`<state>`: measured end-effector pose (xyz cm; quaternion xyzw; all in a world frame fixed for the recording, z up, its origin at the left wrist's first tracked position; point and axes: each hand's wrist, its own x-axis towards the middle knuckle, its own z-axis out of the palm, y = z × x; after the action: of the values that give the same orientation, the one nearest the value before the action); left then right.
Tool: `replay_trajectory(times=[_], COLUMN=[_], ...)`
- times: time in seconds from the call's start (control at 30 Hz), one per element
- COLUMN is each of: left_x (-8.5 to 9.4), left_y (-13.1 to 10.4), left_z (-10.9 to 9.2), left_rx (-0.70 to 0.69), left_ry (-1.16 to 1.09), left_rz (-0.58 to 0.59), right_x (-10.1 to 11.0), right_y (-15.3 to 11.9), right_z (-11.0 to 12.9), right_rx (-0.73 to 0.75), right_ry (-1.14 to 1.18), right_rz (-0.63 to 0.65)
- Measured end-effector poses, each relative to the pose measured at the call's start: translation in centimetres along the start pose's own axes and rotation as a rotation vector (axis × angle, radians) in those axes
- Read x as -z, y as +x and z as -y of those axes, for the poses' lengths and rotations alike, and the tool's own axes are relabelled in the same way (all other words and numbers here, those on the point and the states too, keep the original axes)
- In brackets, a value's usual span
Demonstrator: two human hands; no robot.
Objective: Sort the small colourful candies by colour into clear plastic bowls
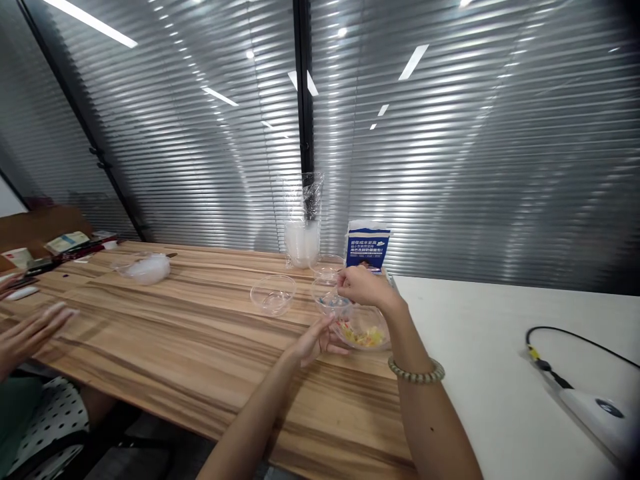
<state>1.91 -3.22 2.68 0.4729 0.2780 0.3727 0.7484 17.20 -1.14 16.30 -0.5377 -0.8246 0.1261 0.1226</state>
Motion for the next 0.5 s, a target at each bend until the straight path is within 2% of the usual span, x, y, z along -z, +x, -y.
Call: replay_trajectory(times=[0.1, 0.2, 0.37, 0.5], left_x=[0.1, 0.4, 0.6, 0.6], left_y=[0.0, 0.2, 0.3, 0.2], left_z=[0.1, 0.3, 0.1, -0.1], left_rx=[0.026, -0.015, -0.212, -0.261], left_ry=[0.016, -0.022, -0.089, -0.101], left_rz=[0.024, 0.002, -0.097, -0.200], right_x=[0.9, 1.6, 2.3, 2.1], right_y=[-0.9, -1.5, -2.3, -2.2], right_z=[0.0, -0.1, -0.6, -1.3], right_rx=[-0.006, -0.030, -0.048, -0.042], right_ry=[0.026, 0.023, 0.001, 0.010], right_rz=[0.016, 0.031, -0.027, -0.082])
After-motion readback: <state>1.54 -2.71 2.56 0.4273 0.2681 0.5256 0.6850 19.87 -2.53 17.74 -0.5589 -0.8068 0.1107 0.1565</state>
